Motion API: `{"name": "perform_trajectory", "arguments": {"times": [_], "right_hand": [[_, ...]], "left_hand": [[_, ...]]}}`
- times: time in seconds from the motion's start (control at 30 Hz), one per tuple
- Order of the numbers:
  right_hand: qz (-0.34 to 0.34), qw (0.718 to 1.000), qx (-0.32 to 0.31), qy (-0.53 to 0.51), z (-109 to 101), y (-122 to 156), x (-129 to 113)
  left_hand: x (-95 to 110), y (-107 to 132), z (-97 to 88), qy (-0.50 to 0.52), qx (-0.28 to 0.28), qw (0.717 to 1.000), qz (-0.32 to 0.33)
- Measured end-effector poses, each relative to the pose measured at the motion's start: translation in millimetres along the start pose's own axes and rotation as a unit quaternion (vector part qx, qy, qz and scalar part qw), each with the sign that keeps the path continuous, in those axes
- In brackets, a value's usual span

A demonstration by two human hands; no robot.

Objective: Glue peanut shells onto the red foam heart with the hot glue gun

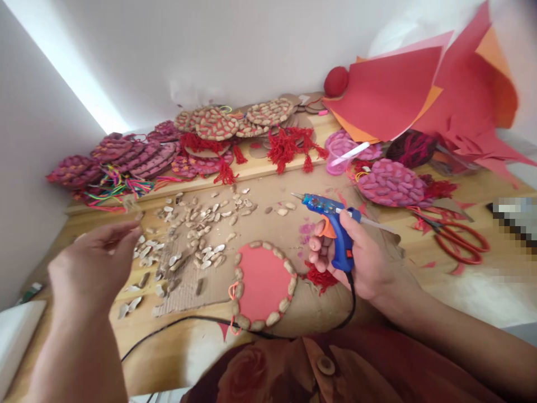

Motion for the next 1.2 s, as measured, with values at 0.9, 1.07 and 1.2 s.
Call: {"name": "perform_trajectory", "arguments": {"times": [0.9, 1.07, 1.2], "right_hand": [[0.096, 0.985, -0.12, 0.084, 1.0, 0.2, 25.8], [0.099, 0.986, -0.111, 0.079, 0.0, -0.7, 29.0], [0.105, 0.986, -0.102, 0.08, -0.4, -1.6, 29.7]], "left_hand": [[15.0, 33.0, -3.4, 0.132, 0.033, 0.983, -0.122], [26.3, 48.4, 1.6, 0.246, -0.024, 0.961, -0.125], [32.1, 56.6, 2.4, 0.28, -0.05, 0.951, -0.121]]}}
Point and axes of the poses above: each hand's wrist, its own y-axis away from the middle knuckle, its own z-axis out of the palm, x = y × z, the point moved 6 cm from there along -y, towards the middle knuckle, and after that the axes turned 15 degrees about x, right-handed, at the moved point
